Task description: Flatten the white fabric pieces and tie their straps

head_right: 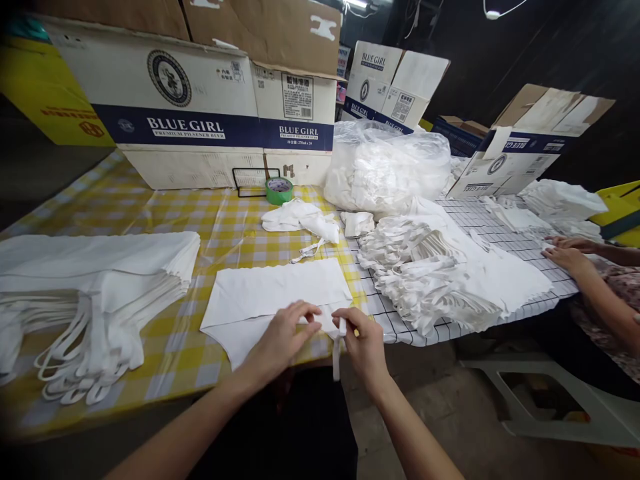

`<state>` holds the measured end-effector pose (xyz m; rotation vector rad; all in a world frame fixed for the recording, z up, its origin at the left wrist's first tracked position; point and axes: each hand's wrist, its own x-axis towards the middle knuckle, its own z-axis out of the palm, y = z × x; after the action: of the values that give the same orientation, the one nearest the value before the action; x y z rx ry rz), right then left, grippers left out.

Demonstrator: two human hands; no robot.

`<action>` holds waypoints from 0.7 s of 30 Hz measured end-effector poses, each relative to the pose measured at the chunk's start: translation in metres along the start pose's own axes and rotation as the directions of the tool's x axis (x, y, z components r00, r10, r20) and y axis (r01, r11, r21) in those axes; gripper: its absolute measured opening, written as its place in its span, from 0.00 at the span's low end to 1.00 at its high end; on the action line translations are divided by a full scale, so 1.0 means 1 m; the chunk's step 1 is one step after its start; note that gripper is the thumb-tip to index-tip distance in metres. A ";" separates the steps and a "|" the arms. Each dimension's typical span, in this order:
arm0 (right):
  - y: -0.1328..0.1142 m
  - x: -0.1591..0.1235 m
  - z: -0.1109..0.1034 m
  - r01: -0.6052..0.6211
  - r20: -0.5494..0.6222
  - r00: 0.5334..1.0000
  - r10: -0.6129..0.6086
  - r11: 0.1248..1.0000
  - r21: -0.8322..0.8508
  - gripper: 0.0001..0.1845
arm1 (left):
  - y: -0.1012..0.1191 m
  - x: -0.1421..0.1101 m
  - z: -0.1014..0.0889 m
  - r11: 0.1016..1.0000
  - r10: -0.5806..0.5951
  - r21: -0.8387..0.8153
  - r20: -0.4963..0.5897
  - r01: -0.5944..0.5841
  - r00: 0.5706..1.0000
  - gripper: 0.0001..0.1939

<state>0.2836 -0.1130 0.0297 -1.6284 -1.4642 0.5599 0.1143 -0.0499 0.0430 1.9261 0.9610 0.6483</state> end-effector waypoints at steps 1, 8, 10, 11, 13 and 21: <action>0.001 0.005 0.001 -0.094 0.020 0.996 0.092 0.989 0.112 0.09 | -0.009 0.009 -0.003 0.986 0.021 0.165 -0.038 -0.014 0.999 0.09; 0.008 0.029 0.015 -0.382 0.190 0.924 0.331 0.789 0.482 0.16 | -0.044 0.047 -0.006 0.724 0.178 0.655 0.123 -0.214 0.976 0.05; 0.011 0.033 0.017 -0.387 0.204 0.922 0.329 0.796 0.466 0.15 | -0.044 0.049 -0.006 0.689 0.218 0.676 0.150 -0.261 0.964 0.06; 0.013 0.035 0.018 -0.379 0.205 0.925 0.320 0.818 0.434 0.14 | -0.044 0.049 -0.006 0.686 0.228 0.677 0.148 -0.267 0.962 0.08; 0.016 0.040 0.020 -0.319 0.180 0.945 0.272 0.883 0.344 0.12 | -0.046 0.050 -0.007 0.720 0.221 0.649 0.122 -0.246 0.968 0.09; 0.015 0.058 0.042 -0.015 0.024 1.000 0.015 1.000 0.013 0.09 | -0.055 0.060 -0.009 0.907 0.099 0.410 0.019 -0.098 0.995 0.08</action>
<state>0.2716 -0.0444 0.0070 -1.6286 -1.4640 0.5985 0.1211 0.0215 0.0038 2.3576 1.0715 0.5337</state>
